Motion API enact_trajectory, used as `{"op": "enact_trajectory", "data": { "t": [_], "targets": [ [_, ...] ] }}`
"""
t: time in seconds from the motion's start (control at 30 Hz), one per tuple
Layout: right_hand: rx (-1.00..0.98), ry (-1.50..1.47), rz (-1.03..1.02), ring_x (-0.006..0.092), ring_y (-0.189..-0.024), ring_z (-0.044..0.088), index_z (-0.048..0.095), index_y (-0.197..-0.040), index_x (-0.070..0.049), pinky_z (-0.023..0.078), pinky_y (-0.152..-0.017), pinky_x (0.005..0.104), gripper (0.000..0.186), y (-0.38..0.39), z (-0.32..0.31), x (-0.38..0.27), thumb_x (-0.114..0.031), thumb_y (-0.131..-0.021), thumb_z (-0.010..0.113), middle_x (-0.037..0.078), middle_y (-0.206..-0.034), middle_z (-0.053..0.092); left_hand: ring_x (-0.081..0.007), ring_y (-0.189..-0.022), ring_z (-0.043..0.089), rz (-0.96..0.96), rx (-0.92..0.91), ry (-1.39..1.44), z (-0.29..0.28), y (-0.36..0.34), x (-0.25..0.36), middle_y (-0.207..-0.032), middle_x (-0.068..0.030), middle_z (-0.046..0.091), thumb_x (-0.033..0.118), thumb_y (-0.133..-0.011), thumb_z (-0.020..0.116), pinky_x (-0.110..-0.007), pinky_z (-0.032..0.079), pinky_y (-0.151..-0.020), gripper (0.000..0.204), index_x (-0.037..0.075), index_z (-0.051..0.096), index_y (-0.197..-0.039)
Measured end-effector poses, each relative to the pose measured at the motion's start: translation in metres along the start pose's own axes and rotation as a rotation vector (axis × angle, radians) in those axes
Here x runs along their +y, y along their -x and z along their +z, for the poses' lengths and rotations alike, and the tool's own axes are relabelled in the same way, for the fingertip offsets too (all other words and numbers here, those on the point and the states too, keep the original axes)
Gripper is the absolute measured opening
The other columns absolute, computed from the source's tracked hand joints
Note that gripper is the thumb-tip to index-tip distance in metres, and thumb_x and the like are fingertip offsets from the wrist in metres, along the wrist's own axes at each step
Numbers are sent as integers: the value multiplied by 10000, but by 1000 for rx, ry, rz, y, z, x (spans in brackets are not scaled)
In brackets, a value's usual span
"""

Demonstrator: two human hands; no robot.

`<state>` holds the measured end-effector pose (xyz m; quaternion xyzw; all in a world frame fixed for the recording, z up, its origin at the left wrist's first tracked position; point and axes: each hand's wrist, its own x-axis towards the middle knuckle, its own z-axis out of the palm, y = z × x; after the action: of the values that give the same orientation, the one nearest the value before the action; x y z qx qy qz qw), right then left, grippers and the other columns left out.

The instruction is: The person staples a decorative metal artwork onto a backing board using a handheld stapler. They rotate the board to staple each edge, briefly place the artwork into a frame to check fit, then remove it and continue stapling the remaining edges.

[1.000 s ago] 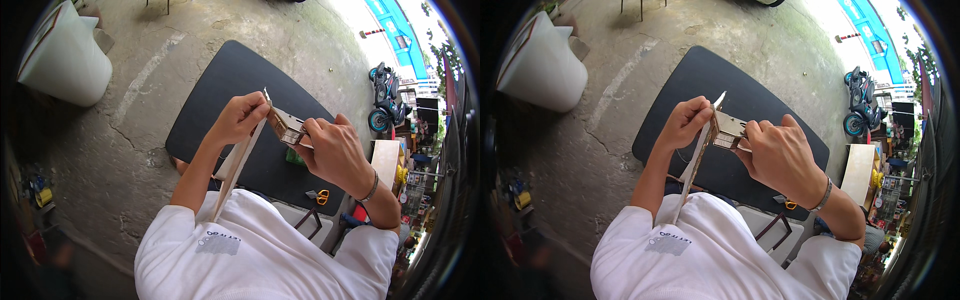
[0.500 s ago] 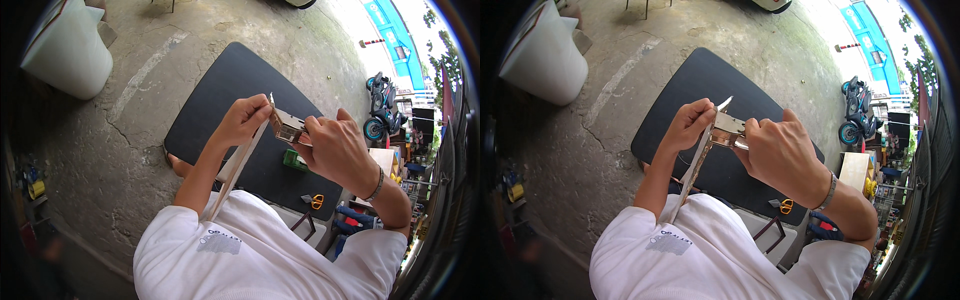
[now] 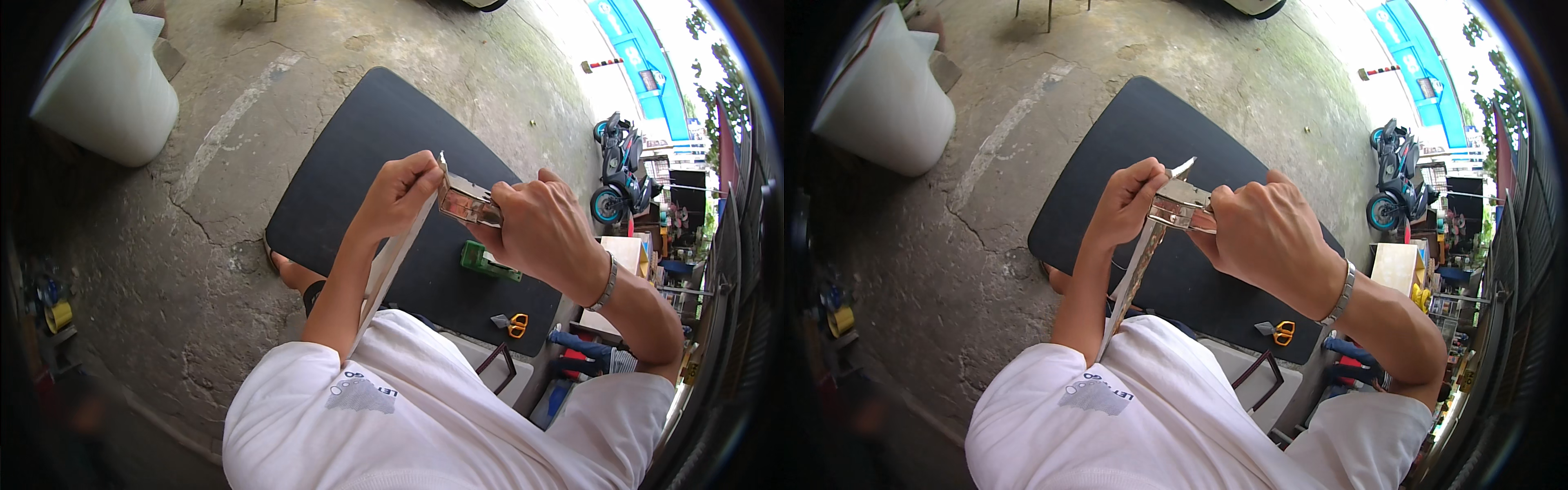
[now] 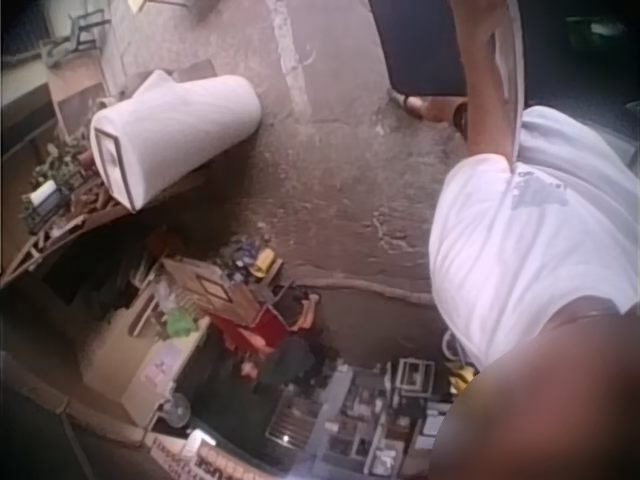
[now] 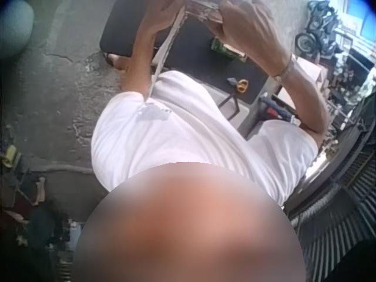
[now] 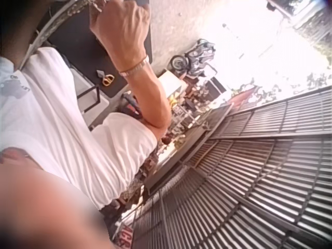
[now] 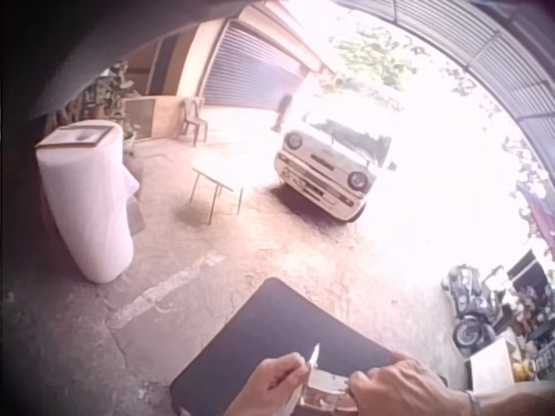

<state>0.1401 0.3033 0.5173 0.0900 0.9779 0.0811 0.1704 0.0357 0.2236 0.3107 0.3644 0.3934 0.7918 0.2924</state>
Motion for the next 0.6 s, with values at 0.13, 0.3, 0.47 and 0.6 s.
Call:
{"op": "enact_trajectory", "data": {
  "t": [0.13,0.3,0.47,0.6],
  "targets": [
    [16,0,21,320,-530,624,623,-657,-40,498,-742,422,329,0,5,4,-296,-795,778,144,-564,623,-10,-611,305,2,7,11,3,-1,-3,-654,71,384,116,-1026,544,-225,268,-495,250,54,489,-790],
    [93,8,-14,291,-477,608,640,-645,-24,510,-670,404,364,1,12,9,-322,-825,748,115,-514,596,-11,-614,324,3,22,-15,6,-3,-7,-647,67,397,132,-1026,549,-222,278,-499,252,43,507,-794],
    [37,-14,25,341,-537,627,630,-642,-38,515,-750,439,332,2,12,12,-296,-798,771,153,-553,608,-17,-614,331,13,17,-33,9,-7,-7,-648,62,403,139,-1026,551,-228,289,-505,251,35,512,-801],
    [37,-34,31,351,-536,626,633,-641,-36,519,-744,444,329,2,12,15,-293,-800,764,157,-550,604,-18,-618,338,-2,17,-11,12,-8,-8,-651,57,410,141,-1026,549,-232,296,-510,246,34,519,-807]
  ]
}}
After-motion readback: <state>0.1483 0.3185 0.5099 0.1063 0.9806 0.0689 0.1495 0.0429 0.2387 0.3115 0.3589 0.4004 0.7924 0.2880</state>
